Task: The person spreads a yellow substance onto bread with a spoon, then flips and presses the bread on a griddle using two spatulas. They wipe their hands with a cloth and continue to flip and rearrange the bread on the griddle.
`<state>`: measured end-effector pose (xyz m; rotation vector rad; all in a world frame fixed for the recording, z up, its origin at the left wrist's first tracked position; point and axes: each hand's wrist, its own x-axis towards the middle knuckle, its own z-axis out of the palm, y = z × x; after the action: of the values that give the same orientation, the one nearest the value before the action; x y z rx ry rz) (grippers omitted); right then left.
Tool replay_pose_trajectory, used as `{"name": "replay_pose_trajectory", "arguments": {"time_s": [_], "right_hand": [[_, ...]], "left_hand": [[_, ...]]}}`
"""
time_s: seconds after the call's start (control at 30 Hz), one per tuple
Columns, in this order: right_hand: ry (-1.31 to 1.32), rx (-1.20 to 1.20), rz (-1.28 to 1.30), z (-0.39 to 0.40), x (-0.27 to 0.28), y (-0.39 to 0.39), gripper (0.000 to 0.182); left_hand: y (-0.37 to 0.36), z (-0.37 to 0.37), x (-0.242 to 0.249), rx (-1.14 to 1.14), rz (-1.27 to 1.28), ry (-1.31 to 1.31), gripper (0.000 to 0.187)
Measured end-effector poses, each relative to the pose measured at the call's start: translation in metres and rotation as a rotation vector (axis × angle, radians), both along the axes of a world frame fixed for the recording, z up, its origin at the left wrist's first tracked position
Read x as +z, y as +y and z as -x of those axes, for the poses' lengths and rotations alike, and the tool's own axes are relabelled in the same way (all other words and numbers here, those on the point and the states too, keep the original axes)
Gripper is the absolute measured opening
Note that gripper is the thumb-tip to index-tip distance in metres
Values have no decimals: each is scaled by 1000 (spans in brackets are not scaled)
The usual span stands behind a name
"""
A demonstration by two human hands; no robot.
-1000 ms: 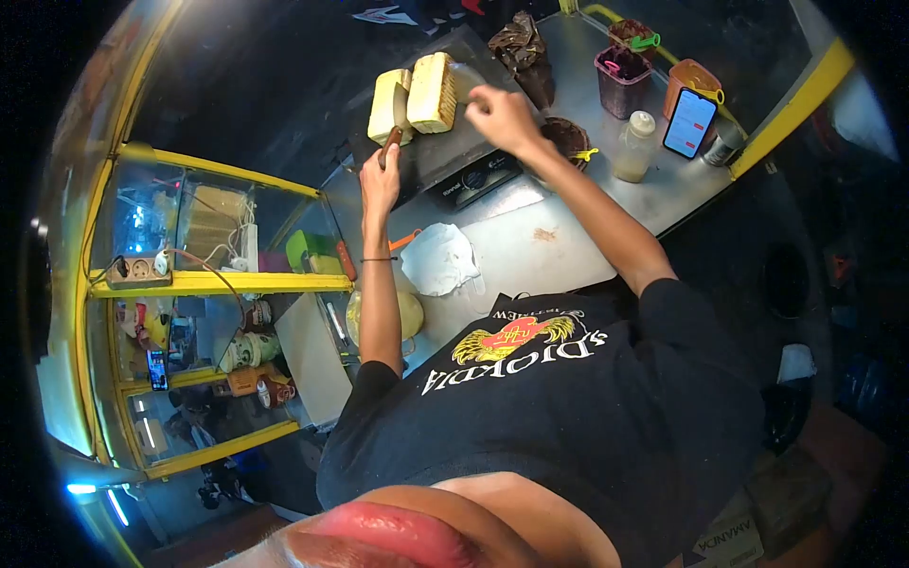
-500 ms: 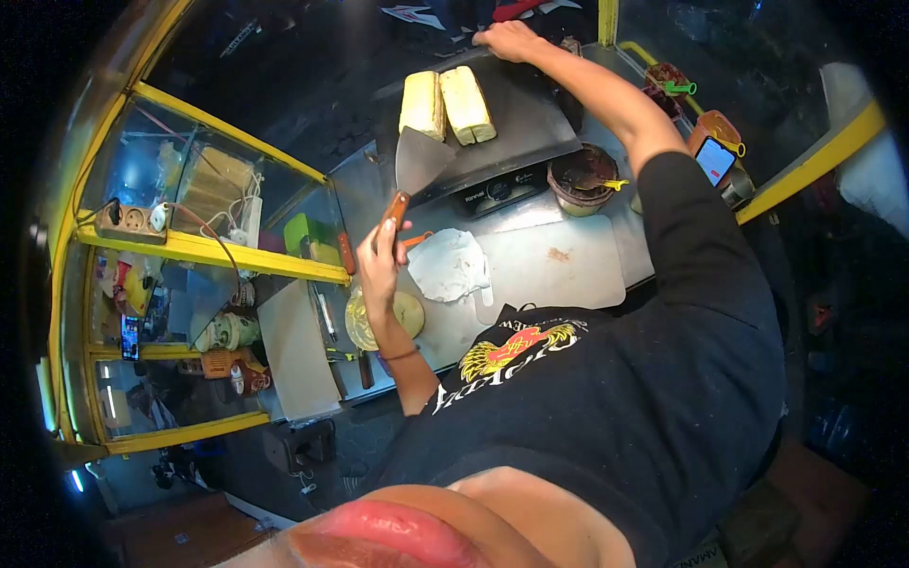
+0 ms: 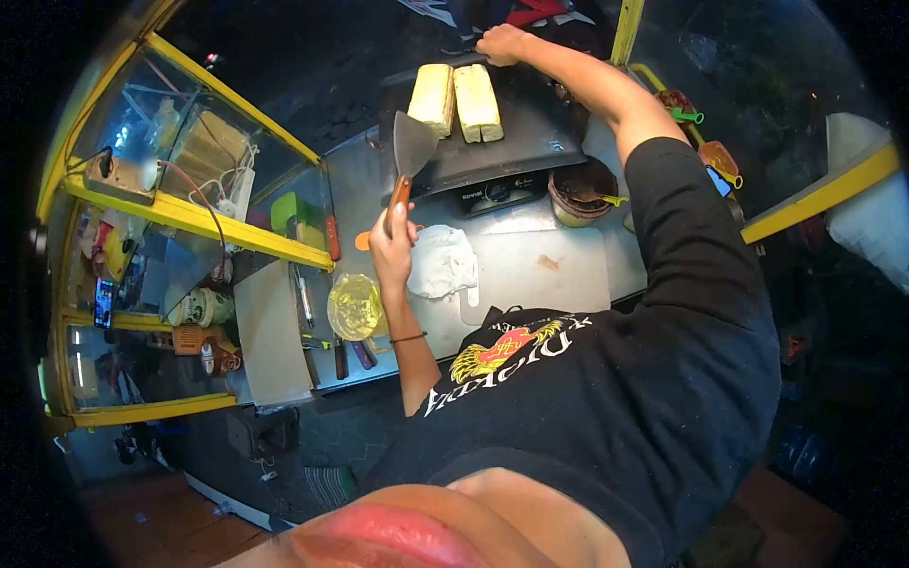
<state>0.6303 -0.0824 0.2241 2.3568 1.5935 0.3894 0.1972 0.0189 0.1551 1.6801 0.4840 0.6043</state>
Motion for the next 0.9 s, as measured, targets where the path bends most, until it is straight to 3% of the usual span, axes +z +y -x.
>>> {"name": "replay_pose_trajectory", "arguments": {"time_s": [0.2, 0.27, 0.37, 0.53, 0.6, 0.67, 0.77, 0.8, 0.87, 0.9], "right_hand": [[193, -129, 61, 67, 31, -3, 37], [297, -200, -61, 82, 41, -13, 40], [388, -289, -221, 84, 58, -45, 38], [619, -457, -562, 101, 44, -84, 32], [703, -397, -719, 105, 18, -85, 33], [539, -348, -760, 118, 12, -84, 30], [449, -287, -744, 127, 19, -81, 28], [392, -249, -739, 134, 26, -80, 28], [296, -217, -677, 142, 39, -79, 28], [273, -242, -668, 137, 40, -79, 29]], "left_hand": [[3, -48, 15, -40, -348, 160, 40], [1, -61, 15, -44, -382, 180, 40], [-12, -71, 19, 64, -689, 207, 42], [-22, -86, 16, 27, -757, 293, 43], [-25, -94, 12, -28, -665, 221, 47], [-23, -107, 2, -62, -650, 195, 48], [-24, -131, -9, -174, -300, 106, 45], [-23, -141, -17, -176, -299, 106, 45], [-19, -164, -21, -206, 65, 110, 43], [-17, -172, -22, -195, 31, 138, 43]]}}
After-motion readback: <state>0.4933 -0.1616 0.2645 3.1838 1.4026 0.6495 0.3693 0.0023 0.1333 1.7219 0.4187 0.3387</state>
